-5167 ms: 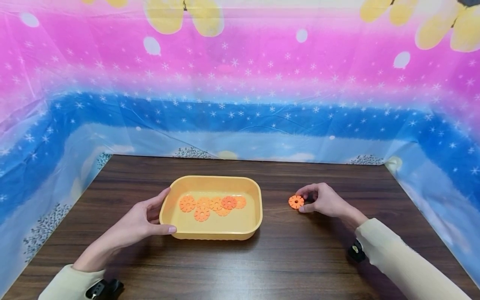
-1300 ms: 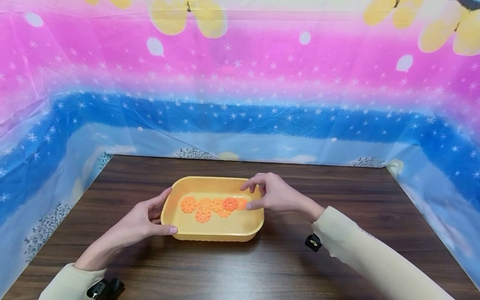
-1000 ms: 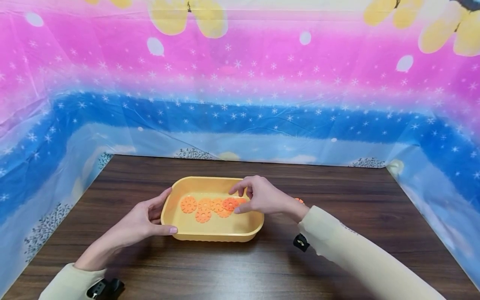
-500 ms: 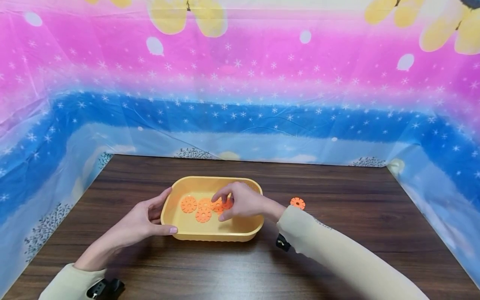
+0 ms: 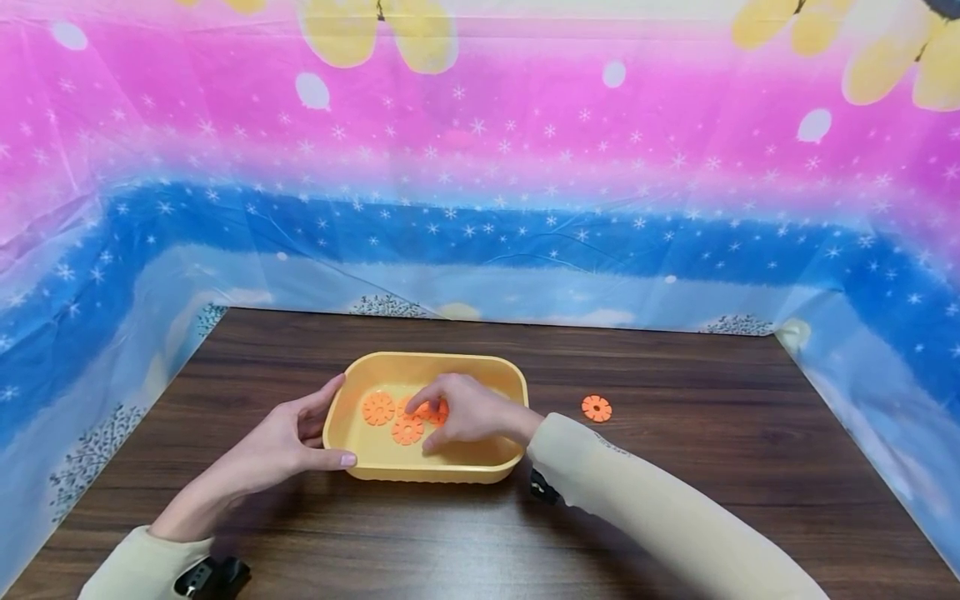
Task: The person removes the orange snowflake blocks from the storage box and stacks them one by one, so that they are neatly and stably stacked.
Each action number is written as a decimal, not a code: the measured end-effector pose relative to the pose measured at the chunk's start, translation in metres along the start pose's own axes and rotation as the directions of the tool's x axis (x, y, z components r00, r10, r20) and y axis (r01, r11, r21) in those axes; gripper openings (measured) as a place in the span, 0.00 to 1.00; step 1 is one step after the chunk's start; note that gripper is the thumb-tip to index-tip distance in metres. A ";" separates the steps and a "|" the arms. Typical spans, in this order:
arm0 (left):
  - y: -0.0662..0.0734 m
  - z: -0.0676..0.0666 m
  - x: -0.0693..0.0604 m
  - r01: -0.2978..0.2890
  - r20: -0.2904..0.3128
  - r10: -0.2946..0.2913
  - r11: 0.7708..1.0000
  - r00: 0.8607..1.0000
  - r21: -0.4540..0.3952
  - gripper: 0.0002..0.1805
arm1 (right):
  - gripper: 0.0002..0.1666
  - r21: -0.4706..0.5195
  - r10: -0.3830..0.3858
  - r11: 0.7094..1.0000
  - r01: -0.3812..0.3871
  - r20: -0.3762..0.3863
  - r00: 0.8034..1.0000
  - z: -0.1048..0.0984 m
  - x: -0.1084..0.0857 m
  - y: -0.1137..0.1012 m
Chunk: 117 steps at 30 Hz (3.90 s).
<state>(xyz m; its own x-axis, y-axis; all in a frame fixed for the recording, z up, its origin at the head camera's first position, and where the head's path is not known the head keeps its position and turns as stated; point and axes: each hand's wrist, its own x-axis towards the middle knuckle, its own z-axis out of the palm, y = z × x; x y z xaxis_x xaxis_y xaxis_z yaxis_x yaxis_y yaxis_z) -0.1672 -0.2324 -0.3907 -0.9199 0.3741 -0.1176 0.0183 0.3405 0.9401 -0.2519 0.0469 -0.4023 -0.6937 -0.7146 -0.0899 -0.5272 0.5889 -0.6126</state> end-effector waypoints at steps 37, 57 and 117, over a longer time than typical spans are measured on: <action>0.002 0.000 0.000 0.022 -0.007 -0.022 1.000 1.000 0.022 0.62 | 0.22 -0.083 0.015 0.996 -0.011 0.049 0.999 0.004 0.009 -0.005; 0.001 0.000 0.000 0.003 -0.001 -0.003 1.000 1.000 -0.002 0.62 | 0.20 -0.004 -0.070 0.998 0.070 0.013 0.997 0.007 0.008 -0.003; -0.001 -0.001 0.001 -0.045 0.005 0.045 0.999 0.999 -0.016 0.62 | 0.22 0.174 -0.029 0.983 0.049 -0.115 0.993 -0.057 -0.044 0.006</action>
<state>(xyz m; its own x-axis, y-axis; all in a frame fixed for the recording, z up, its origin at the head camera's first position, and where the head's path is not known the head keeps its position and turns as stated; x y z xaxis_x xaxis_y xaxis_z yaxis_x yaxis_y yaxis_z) -0.1680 -0.2330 -0.3913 -0.9160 0.3939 -0.0768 0.0536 0.3098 0.9493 -0.2526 0.1041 -0.3572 -0.7299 -0.6833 0.0186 -0.4668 0.4784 -0.7438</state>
